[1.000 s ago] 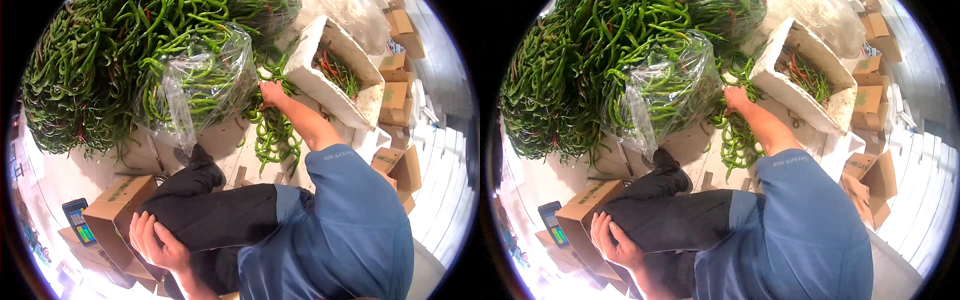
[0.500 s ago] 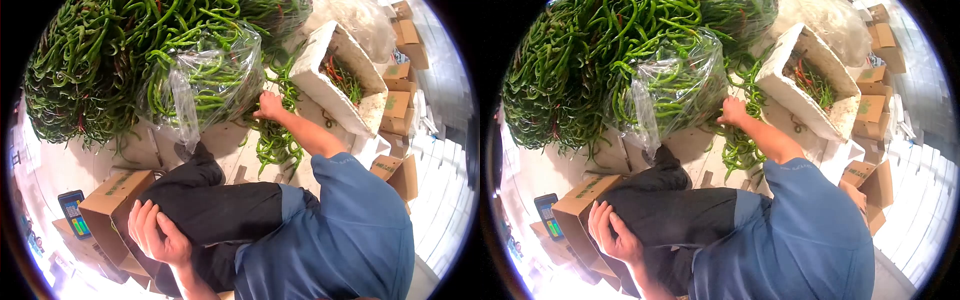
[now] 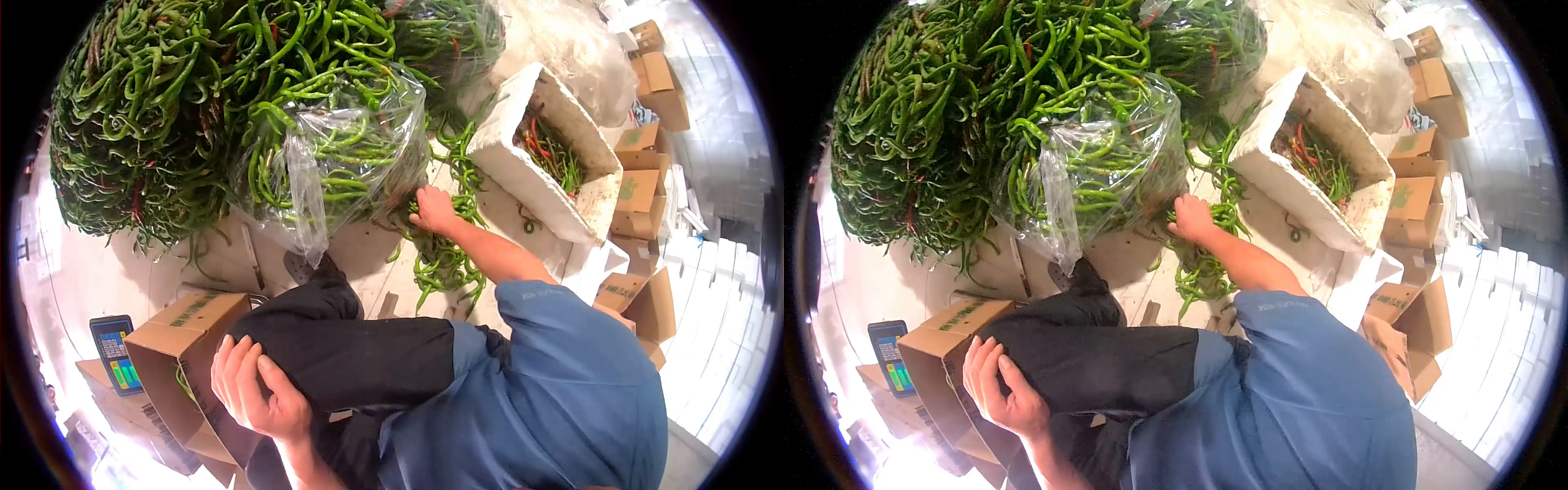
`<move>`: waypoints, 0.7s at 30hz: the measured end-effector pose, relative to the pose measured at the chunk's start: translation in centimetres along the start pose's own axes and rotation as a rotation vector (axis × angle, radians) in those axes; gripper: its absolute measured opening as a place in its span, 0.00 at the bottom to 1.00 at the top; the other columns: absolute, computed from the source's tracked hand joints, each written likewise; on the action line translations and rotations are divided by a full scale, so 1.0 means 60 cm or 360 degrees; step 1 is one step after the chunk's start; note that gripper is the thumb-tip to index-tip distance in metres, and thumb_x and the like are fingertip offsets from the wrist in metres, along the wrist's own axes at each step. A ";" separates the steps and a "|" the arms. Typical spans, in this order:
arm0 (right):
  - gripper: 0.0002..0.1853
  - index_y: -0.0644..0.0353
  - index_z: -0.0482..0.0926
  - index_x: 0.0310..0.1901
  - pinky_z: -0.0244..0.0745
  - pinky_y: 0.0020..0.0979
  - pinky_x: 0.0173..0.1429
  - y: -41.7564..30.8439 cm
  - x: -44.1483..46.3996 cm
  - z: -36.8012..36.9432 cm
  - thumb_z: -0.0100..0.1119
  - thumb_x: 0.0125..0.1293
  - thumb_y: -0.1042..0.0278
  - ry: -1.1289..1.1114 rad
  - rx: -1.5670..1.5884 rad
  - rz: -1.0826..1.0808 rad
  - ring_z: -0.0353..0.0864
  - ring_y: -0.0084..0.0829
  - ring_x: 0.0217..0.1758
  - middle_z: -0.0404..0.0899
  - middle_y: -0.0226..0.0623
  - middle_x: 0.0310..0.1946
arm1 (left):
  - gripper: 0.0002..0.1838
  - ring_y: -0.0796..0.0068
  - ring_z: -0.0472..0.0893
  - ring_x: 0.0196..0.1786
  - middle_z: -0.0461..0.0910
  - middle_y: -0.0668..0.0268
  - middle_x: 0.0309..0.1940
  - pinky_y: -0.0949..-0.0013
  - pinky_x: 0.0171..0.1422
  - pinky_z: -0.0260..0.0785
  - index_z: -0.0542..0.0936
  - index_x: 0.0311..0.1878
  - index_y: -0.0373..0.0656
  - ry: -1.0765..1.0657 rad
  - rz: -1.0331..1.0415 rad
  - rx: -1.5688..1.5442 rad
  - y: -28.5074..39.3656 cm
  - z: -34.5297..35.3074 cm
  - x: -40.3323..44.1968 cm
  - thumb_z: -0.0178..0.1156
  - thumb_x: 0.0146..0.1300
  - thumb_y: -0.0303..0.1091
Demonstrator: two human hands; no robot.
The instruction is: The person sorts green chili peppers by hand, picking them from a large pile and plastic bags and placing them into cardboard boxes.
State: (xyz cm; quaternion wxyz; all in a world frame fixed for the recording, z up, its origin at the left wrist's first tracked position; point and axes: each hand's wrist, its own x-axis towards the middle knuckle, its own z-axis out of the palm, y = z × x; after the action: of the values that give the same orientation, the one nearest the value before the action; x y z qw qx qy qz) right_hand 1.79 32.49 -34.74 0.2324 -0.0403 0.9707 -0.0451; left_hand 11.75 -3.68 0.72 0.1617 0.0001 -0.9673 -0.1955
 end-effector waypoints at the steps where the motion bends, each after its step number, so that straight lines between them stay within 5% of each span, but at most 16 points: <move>1: 0.33 0.64 0.75 0.48 0.75 0.47 0.58 0.017 -0.006 -0.002 0.72 0.52 0.44 -0.0043 0.0073 -0.0062 0.79 0.48 0.56 0.77 0.48 0.48 | 0.07 0.52 0.80 0.59 0.85 0.56 0.47 0.53 0.67 0.66 0.83 0.43 0.32 -0.0017 0.0004 -0.0007 -0.003 -0.002 -0.003 0.57 0.66 0.20; 9: 0.22 0.62 0.75 0.40 0.77 0.50 0.47 0.073 -0.039 -0.075 0.62 0.61 0.47 0.0141 0.0324 -0.0162 0.82 0.55 0.40 0.80 0.54 0.35 | 0.07 0.50 0.82 0.54 0.85 0.57 0.43 0.51 0.65 0.69 0.83 0.41 0.33 0.0126 0.0049 -0.0063 -0.008 0.001 -0.006 0.59 0.61 0.20; 15: 0.21 0.63 0.77 0.41 0.76 0.45 0.45 0.079 -0.070 -0.253 0.69 0.56 0.53 0.0197 0.0490 -0.0161 0.82 0.52 0.38 0.81 0.53 0.34 | 0.07 0.52 0.82 0.55 0.85 0.58 0.44 0.52 0.65 0.68 0.83 0.41 0.34 0.0189 0.0086 -0.0108 -0.018 -0.001 -0.021 0.60 0.61 0.21; 19: 0.22 0.66 0.77 0.42 0.76 0.41 0.48 0.055 -0.103 -0.376 0.67 0.57 0.54 0.0235 0.0501 -0.0143 0.83 0.46 0.39 0.81 0.53 0.34 | 0.07 0.55 0.82 0.55 0.86 0.60 0.44 0.54 0.66 0.68 0.83 0.41 0.36 0.0247 0.0118 -0.0154 -0.025 -0.004 -0.024 0.61 0.60 0.21; 21: 0.23 0.66 0.77 0.40 0.76 0.43 0.48 0.039 -0.118 -0.424 0.66 0.55 0.52 0.0283 0.0574 -0.0143 0.82 0.50 0.41 0.81 0.55 0.34 | 0.07 0.56 0.83 0.55 0.86 0.61 0.45 0.54 0.66 0.68 0.84 0.40 0.37 0.0282 0.0122 -0.0178 -0.028 -0.005 -0.027 0.62 0.59 0.22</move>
State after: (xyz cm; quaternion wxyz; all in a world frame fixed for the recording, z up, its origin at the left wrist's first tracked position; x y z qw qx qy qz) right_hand -3.62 37.24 -9.22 0.1469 -0.0371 0.9609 -0.2318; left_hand 13.28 -5.27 -0.15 0.2537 -0.0287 -0.9360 -0.2422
